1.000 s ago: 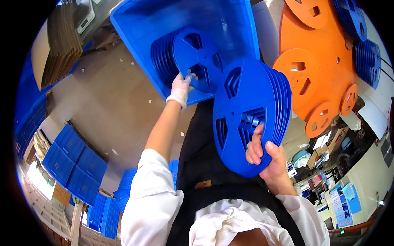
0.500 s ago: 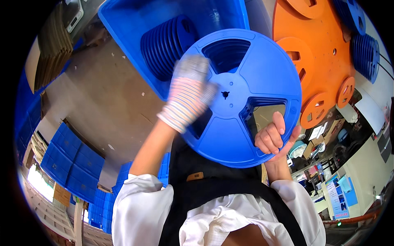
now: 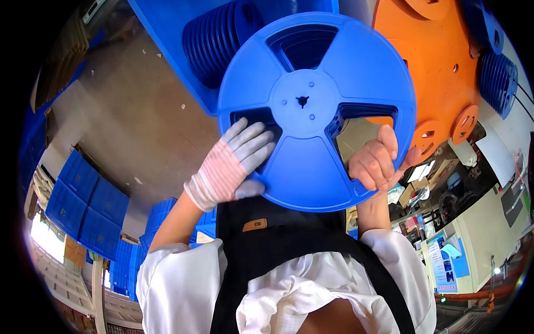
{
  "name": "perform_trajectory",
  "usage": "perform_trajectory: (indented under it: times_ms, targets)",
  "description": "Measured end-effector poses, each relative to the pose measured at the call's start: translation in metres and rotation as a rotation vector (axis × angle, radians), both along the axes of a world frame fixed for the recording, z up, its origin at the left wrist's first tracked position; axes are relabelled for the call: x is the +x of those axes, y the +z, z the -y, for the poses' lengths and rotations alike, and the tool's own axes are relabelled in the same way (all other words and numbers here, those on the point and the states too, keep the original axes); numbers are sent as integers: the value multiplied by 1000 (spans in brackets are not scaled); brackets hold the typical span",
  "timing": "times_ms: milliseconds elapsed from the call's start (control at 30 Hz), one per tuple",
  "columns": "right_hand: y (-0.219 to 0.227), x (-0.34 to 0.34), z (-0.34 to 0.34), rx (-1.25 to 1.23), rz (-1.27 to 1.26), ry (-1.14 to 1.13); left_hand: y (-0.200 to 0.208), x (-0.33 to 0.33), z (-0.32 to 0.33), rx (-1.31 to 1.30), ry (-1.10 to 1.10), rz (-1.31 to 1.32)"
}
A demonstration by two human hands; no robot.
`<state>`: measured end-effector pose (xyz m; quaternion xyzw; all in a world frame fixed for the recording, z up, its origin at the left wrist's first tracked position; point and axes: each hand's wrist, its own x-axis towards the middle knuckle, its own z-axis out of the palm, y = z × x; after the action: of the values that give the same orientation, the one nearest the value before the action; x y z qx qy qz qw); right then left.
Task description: The person wipes the inside of a blue plastic crate with a cloth, then repeatedly picks up blue plastic spools from a table and stacks them into the crate. Later, the person moves to a conveyor belt area and stacks additional blue spools into a crate.
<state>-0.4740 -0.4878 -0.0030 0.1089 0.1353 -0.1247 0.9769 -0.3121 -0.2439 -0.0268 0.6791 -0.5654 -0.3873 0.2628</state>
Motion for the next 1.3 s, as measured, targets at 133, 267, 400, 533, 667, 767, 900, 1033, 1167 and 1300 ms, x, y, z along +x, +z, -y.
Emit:
perform_trajectory:
  times_ms: [133, 267, 400, 533, 667, 767, 900, 1033, 1167, 1300]
  targets:
    - [2, 22, 4, 46, 7, 23, 9, 4, -15, 3, -44, 59]
    - [2, 48, 5, -1, -31, 96, 16, 3, -26, 55, 81, 62]
    - [13, 49, -14, -228, -316, 101, 27, -11, -50, 225, 567, -221]
    - [23, 18, -26, -411, -411, 219, 21, -14, -57, 241, 1147, -926]
    - [44, 4, -36, -599, -612, 318, -2, -7, -65, 151, 1380, -1268]
    - [47, 0, -38, -532, -637, 242, -26, -5, -69, 87, 1409, -1348]
    - [46, 2, -42, -493, -658, 207, -69, 0, -54, 126, 1441, -1305]
    - [40, 4, -46, -505, -686, 241, -137, 22, -4, 171, 1373, -1285]
    - [40, 8, -44, -538, -720, 264, -228, 38, 40, 397, 1388, -1136]
    - [35, 6, -35, -449, -565, 240, -288, 49, 40, 622, 1618, -1051]
